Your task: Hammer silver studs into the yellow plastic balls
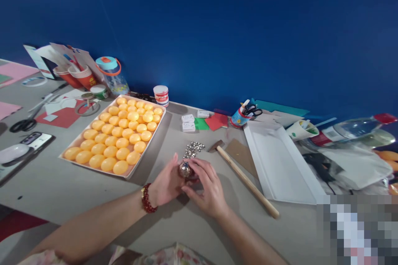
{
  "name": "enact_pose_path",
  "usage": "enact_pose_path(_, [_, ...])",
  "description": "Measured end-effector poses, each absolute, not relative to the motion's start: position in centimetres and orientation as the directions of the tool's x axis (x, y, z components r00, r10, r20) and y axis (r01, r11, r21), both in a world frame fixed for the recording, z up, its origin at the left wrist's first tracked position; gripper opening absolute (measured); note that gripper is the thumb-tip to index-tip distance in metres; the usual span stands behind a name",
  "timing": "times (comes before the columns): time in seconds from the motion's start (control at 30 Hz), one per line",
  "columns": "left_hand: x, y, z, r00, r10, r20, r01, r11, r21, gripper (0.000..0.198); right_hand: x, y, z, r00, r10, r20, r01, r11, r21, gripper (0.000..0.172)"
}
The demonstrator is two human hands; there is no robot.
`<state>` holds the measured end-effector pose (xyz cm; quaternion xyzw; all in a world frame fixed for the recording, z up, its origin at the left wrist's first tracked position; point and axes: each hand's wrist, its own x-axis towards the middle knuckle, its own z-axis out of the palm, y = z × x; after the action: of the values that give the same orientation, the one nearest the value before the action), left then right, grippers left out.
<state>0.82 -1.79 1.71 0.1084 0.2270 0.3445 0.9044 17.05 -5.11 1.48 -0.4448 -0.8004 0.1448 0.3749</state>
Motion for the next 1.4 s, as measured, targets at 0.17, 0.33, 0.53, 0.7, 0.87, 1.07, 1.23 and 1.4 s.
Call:
enact_pose_path(0.17, [0.9,-2.2,1.3,0.752,0.622,-0.219,-0.536,0.77,0.346,0.029,17.2,-4.9,1.2,-0.223,0.827,0.516,0.613,0.531,-0.585,0.044])
enact_pose_path(0.33, [1.1,-2.7,0.7,0.767,0.593,-0.247,-0.454,0.772,0.445,0.038,17.2,-5.0,1.5,-0.213,0.832,0.511,0.59,0.527,-0.612,0.043])
enact_pose_path(0.53, [0.9,-2.6,0.7,0.69,0.634,-0.349,-0.438,0.75,0.495,0.031,17.6,-4.9,1.8,-0.246,0.825,0.509,0.572,0.547,-0.611,0.037])
enact_pose_path(0.7, [0.7,-2.4,1.1,0.649,0.702,-0.292,-0.485,0.678,0.552,0.03,17.4,-4.9,1.7,-0.233,0.822,0.519,0.573,0.547,-0.61,0.041])
enact_pose_path(0.87, [0.9,-2.5,0.9,0.635,0.721,-0.276,-0.495,0.655,0.571,0.026,17.3,-4.8,1.8,-0.254,0.836,0.486,0.574,0.535,-0.62,0.051])
enact_pose_path(1.07, [0.9,-2.5,0.9,0.681,0.679,-0.274,-0.482,0.697,0.531,0.028,17.5,-4.9,1.9,-0.237,0.833,0.501,0.57,0.536,-0.623,0.042])
enact_pose_path(1.23, [0.9,-2.4,1.0,0.734,0.627,-0.263,-0.477,0.751,0.457,0.029,17.3,-4.9,1.6,-0.235,0.859,0.455,0.607,0.496,-0.621,0.044])
enact_pose_path(1.4, [1.0,-2.4,0.9,0.697,0.669,-0.257,-0.505,0.713,0.486,0.026,17.3,-4.8,1.3,-0.25,0.853,0.459,0.627,0.503,-0.594,0.04])
